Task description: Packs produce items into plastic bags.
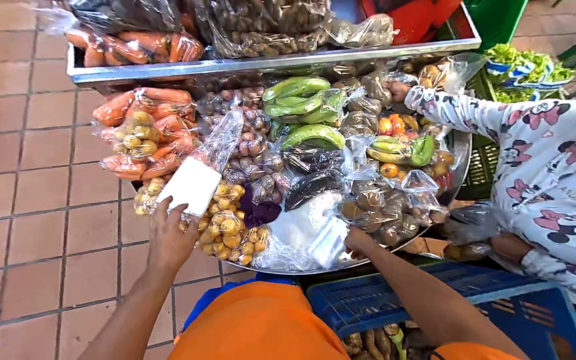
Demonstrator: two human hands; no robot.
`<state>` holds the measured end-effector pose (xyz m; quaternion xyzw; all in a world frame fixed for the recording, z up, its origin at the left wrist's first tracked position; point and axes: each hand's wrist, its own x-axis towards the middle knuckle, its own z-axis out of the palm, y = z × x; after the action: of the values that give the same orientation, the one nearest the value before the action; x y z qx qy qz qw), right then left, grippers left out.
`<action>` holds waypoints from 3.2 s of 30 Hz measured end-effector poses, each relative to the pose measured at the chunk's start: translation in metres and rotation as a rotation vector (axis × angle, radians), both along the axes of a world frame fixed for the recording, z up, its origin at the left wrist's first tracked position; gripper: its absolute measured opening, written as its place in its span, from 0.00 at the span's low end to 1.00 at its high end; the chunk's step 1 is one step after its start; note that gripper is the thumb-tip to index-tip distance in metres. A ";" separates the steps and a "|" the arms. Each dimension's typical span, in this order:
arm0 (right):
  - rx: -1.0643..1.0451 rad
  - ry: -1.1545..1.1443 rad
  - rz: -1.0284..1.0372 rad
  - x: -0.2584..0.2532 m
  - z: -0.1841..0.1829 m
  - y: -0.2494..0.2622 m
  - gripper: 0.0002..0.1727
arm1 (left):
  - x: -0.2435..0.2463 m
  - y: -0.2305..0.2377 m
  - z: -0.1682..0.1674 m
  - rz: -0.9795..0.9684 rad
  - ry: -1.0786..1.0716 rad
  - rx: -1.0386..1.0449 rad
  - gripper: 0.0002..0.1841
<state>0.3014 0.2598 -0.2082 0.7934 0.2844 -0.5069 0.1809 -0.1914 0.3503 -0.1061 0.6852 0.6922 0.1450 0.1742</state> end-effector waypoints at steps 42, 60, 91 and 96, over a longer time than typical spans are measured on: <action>1.646 0.583 -0.651 -0.217 0.235 -0.326 0.20 | -0.112 -0.268 0.072 -0.766 -1.190 -0.455 0.15; 1.332 0.568 -0.374 -0.162 0.218 -0.550 0.16 | -0.060 -0.470 0.114 -0.304 -1.257 -0.117 0.08; 0.740 1.029 -0.671 -0.089 0.241 -0.459 0.30 | 0.264 -0.532 0.140 -0.128 -1.030 0.219 0.08; 1.174 1.272 -1.125 -0.112 0.279 -0.400 0.23 | 0.281 -0.494 0.151 -0.161 -0.834 0.379 0.11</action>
<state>0.1890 -0.1401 0.0703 0.3601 0.1180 -0.6254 -0.6821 0.0893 -0.1440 0.0445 0.6397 0.4691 0.5181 0.3199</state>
